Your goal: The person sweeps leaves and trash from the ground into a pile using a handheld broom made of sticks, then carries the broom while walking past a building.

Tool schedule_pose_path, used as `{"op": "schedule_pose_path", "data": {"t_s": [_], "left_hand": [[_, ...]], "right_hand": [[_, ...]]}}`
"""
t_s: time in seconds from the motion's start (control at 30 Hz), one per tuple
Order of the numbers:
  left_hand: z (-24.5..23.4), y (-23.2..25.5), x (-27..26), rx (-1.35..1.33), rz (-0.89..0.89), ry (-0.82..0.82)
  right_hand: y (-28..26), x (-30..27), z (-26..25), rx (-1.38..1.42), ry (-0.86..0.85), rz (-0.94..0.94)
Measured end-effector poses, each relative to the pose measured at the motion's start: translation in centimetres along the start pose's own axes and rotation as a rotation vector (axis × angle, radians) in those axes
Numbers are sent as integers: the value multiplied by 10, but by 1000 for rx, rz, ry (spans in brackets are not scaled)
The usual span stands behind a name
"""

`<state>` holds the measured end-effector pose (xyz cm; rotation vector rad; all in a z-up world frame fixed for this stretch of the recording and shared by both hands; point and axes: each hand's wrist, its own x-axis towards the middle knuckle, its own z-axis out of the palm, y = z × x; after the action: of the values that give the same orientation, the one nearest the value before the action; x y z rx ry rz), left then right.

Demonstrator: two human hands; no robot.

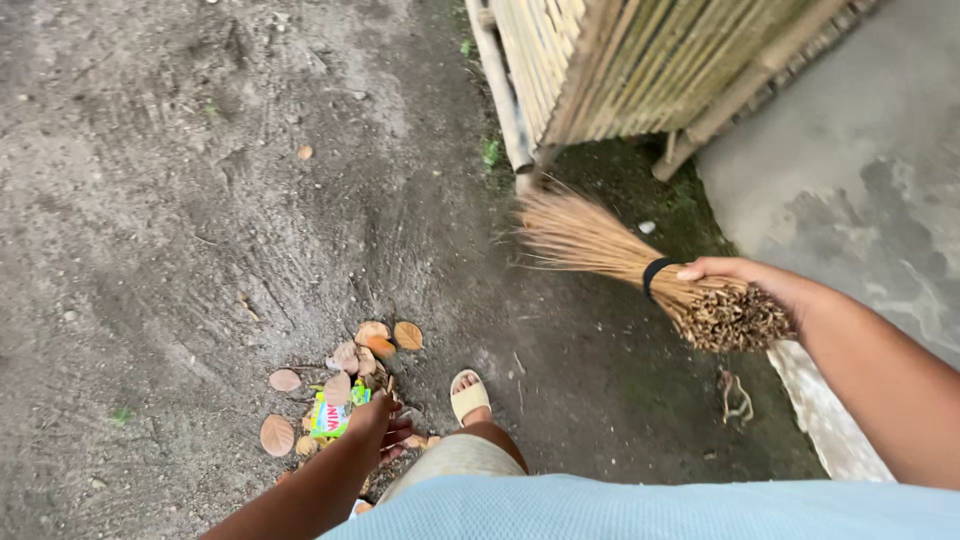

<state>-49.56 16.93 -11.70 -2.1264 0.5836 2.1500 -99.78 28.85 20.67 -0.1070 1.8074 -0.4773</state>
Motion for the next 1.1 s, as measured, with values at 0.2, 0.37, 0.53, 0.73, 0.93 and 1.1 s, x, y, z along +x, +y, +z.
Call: {"op": "schedule_pose_path", "data": {"t_s": [0.2,0.37,0.53,0.73,0.93,1.1], "left_hand": [[15,43,1,-8,4,33],[20,31,8,-15,-27,38],[27,14,27,-30,-88,54],[42,22,46,6,-72,67],[47,38,37,-48,1,51],[33,20,34,-274,1,30]], "right_hand": [[-82,129,-56,-56,-16,11],[-114,191,-33,-402,-119,91],[-112,159,4,-597,-198,128],[-126,74,-24,-542,-370,91],[-148,5,-24,-374,-281,66],[-150,8,27,-348,-311,64]]}}
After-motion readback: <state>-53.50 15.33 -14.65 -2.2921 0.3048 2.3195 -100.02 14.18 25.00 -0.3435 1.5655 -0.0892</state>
